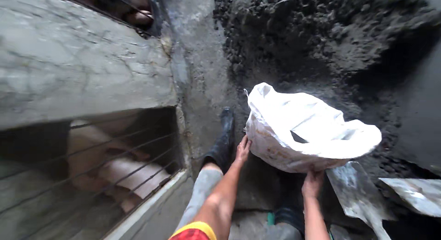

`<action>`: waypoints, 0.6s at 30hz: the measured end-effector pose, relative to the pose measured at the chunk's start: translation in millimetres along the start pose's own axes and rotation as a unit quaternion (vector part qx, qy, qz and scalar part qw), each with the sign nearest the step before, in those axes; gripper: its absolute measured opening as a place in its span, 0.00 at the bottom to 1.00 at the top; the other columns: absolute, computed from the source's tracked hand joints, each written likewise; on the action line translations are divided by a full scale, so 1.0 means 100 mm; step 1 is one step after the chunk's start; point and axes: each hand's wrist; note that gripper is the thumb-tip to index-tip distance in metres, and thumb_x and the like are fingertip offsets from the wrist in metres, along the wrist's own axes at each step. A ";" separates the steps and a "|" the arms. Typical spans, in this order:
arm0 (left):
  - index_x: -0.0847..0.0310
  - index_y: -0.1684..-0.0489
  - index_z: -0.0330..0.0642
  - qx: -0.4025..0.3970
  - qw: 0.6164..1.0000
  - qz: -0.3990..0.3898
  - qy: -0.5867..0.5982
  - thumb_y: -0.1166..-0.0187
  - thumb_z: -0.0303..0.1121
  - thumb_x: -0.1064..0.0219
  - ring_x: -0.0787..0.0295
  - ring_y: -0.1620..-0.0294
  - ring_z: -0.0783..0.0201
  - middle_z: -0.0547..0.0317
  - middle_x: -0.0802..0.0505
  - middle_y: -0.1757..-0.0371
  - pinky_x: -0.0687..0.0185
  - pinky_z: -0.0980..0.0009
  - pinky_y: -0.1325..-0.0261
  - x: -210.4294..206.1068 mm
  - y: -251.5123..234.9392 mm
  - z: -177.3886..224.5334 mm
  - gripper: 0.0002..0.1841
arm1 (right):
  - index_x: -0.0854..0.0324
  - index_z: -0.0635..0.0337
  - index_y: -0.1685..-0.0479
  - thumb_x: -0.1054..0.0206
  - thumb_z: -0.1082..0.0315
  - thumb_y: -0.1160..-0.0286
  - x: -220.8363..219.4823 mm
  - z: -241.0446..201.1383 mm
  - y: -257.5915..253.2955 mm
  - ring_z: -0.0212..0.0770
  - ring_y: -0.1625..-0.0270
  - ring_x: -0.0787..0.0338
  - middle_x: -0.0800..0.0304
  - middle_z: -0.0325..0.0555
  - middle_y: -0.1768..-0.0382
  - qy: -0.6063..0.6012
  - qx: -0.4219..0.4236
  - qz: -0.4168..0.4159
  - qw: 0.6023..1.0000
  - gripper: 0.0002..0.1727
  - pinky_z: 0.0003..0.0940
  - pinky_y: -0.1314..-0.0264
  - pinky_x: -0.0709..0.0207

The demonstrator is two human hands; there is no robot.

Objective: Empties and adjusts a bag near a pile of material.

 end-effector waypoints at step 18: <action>0.23 0.29 0.22 0.140 0.949 0.148 0.241 0.08 0.27 0.46 0.17 0.29 0.54 0.32 0.14 0.31 0.27 0.60 0.21 -0.38 -0.37 0.38 0.18 | 0.37 0.51 0.21 0.67 0.46 0.05 -0.32 -0.32 -0.26 0.42 0.29 0.18 0.19 0.43 0.32 -0.489 -0.131 0.084 0.858 0.28 0.50 0.28 0.22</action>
Point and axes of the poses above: each hand's wrist, its own y-axis away from the middle knuckle, its own x-axis out of the back of the hand, z = x × y
